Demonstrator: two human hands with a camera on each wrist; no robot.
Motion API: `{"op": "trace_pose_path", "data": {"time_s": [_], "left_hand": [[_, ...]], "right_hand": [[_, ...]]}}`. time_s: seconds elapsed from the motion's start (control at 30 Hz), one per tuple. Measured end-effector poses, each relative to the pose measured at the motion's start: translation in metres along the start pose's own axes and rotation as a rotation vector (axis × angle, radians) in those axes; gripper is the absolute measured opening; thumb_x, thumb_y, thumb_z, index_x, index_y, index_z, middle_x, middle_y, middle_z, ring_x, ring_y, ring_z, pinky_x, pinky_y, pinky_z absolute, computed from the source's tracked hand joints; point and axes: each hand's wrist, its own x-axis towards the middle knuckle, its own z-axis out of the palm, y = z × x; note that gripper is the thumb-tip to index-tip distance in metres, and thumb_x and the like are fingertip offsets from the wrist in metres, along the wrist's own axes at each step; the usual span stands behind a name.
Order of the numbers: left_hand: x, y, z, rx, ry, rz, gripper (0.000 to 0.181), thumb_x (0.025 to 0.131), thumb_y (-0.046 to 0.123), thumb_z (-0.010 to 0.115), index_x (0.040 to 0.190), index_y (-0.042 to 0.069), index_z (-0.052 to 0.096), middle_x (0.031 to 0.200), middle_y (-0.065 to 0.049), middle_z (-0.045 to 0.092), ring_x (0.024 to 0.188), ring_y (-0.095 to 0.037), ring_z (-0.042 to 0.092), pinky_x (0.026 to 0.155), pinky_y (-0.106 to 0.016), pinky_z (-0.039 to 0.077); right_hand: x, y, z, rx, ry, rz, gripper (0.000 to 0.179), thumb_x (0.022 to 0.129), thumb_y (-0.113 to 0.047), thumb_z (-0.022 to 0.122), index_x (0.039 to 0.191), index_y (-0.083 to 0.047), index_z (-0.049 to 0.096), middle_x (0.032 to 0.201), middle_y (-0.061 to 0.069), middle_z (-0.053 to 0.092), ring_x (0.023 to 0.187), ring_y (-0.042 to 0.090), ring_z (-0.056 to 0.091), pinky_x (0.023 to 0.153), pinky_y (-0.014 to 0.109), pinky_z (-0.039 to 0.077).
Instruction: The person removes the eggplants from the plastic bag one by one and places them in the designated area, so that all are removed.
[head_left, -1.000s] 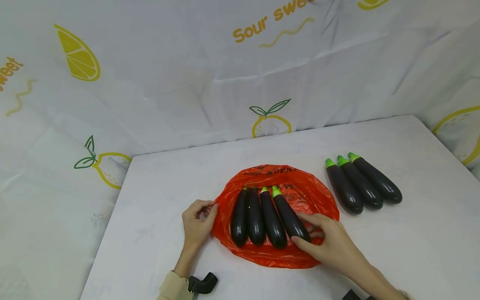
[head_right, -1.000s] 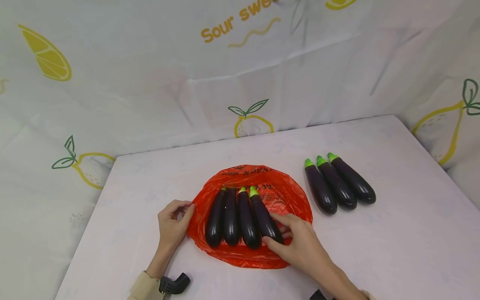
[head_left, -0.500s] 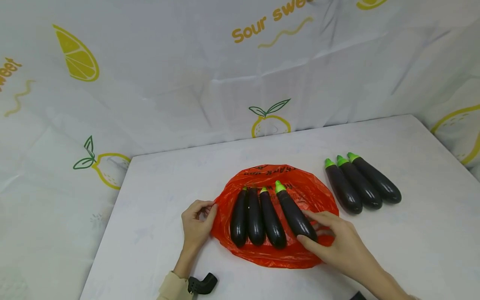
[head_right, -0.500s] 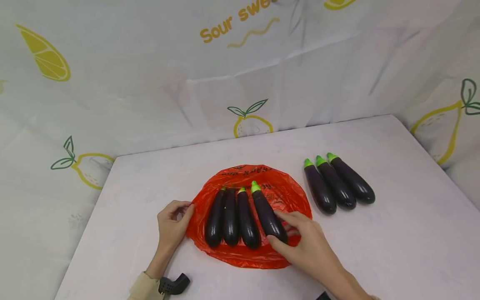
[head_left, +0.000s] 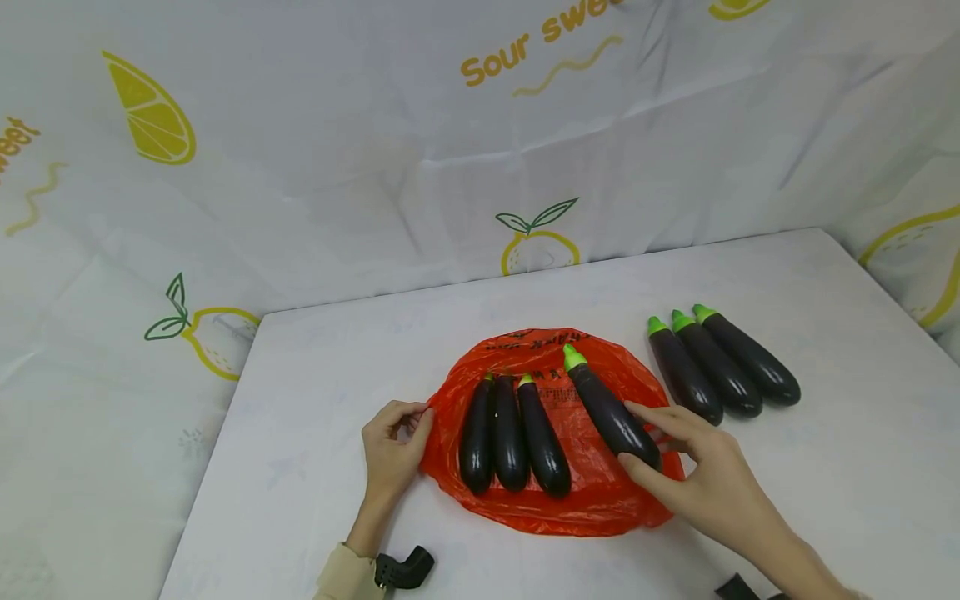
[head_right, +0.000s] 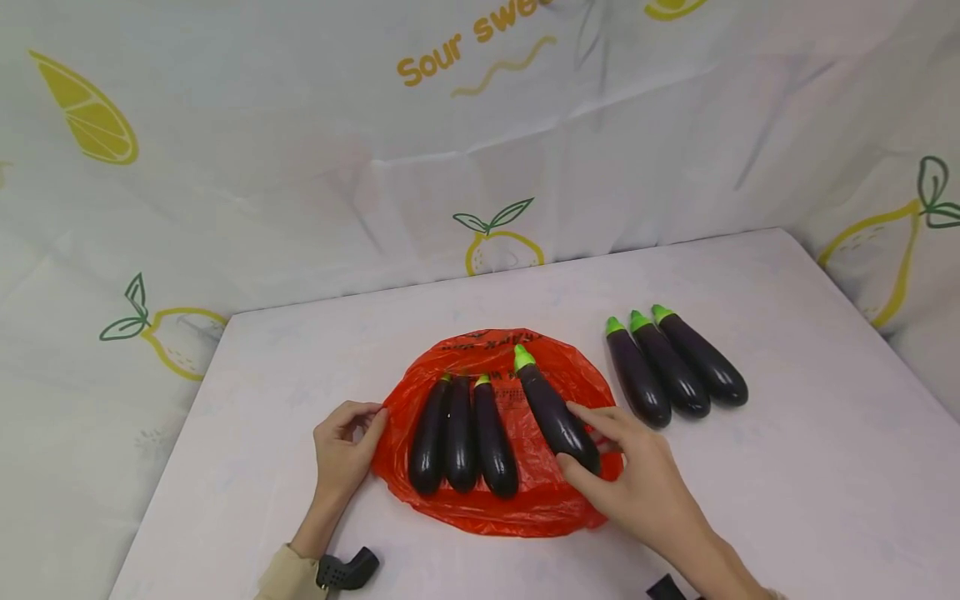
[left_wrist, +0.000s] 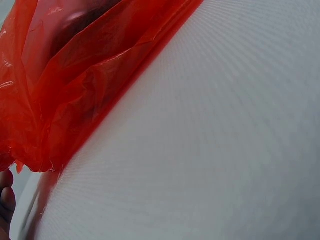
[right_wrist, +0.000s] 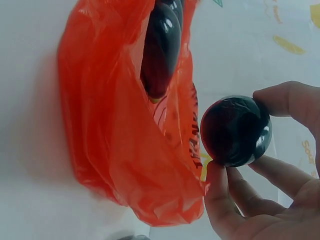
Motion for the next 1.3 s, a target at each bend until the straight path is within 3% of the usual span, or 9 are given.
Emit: {"op": "trace_pose_path", "data": {"time_s": [0.13, 0.37, 0.53, 0.77, 0.93, 1.2, 1.3], "left_hand": [[-0.002, -0.004, -0.001, -0.003, -0.018, -0.041, 0.012, 0.081, -0.015, 0.072, 0.086, -0.005, 0.074, 0.071, -0.017, 0.065, 0.067, -0.006, 0.055, 0.065, -0.008, 0.048], [-0.003, -0.012, -0.003, -0.025, -0.038, -0.024, 0.01, 0.085, -0.008, 0.074, 0.089, 0.001, 0.076, 0.073, -0.014, 0.067, 0.068, -0.007, 0.056, 0.065, -0.01, 0.05], [-0.002, -0.013, -0.004, -0.025, -0.044, -0.021, 0.009, 0.086, -0.008, 0.073, 0.089, 0.0, 0.076, 0.074, -0.013, 0.067, 0.068, -0.006, 0.057, 0.065, -0.011, 0.05], [0.005, 0.021, -0.002, -0.032, -0.037, -0.023, 0.009, 0.082, -0.018, 0.069, 0.087, -0.011, 0.071, 0.072, -0.022, 0.064, 0.066, -0.01, 0.055, 0.064, -0.008, 0.048], [0.004, 0.02, -0.003, -0.031, -0.037, -0.023, 0.009, 0.082, -0.018, 0.069, 0.087, -0.011, 0.071, 0.071, -0.022, 0.063, 0.065, -0.012, 0.055, 0.064, -0.009, 0.048], [-0.002, -0.006, -0.002, 0.015, -0.034, -0.044, 0.01, 0.082, -0.017, 0.07, 0.087, -0.008, 0.073, 0.072, -0.021, 0.065, 0.066, -0.011, 0.055, 0.064, -0.009, 0.047], [-0.003, -0.011, -0.003, 0.006, -0.031, -0.043, 0.011, 0.082, -0.014, 0.072, 0.087, -0.005, 0.074, 0.072, -0.018, 0.066, 0.067, -0.008, 0.056, 0.064, -0.009, 0.048]], "right_hand": [[0.001, 0.006, -0.004, -0.002, 0.041, -0.031, 0.057, 0.076, -0.016, 0.09, 0.129, -0.011, 0.07, 0.113, 0.01, 0.072, 0.094, 0.022, 0.066, 0.071, 0.017, 0.057], [0.004, 0.016, -0.014, 0.004, 0.112, -0.09, 0.057, 0.075, -0.006, 0.087, 0.128, -0.011, 0.07, 0.112, 0.012, 0.071, 0.089, -0.006, 0.055, 0.073, 0.01, 0.054], [0.008, 0.024, -0.021, 0.036, 0.152, -0.121, 0.057, 0.074, 0.001, 0.085, 0.128, -0.007, 0.069, 0.108, 0.014, 0.07, 0.085, -0.005, 0.05, 0.074, 0.002, 0.047], [0.011, 0.037, -0.029, 0.034, 0.193, -0.125, 0.058, 0.074, 0.005, 0.084, 0.129, -0.003, 0.068, 0.11, 0.019, 0.069, 0.086, -0.007, 0.048, 0.078, -0.004, 0.042], [0.013, 0.046, -0.034, 0.025, 0.206, -0.112, 0.058, 0.074, 0.005, 0.084, 0.129, -0.003, 0.068, 0.114, 0.021, 0.068, 0.09, -0.011, 0.047, 0.078, -0.004, 0.041], [0.014, 0.055, -0.043, 0.013, 0.228, -0.095, 0.058, 0.075, 0.007, 0.083, 0.129, -0.001, 0.067, 0.116, 0.025, 0.066, 0.091, -0.013, 0.045, 0.078, -0.005, 0.04], [0.015, 0.06, -0.046, 0.02, 0.245, -0.089, 0.057, 0.075, 0.007, 0.083, 0.13, -0.001, 0.067, 0.117, 0.0, 0.068, 0.091, -0.013, 0.046, 0.078, -0.005, 0.041]]}}
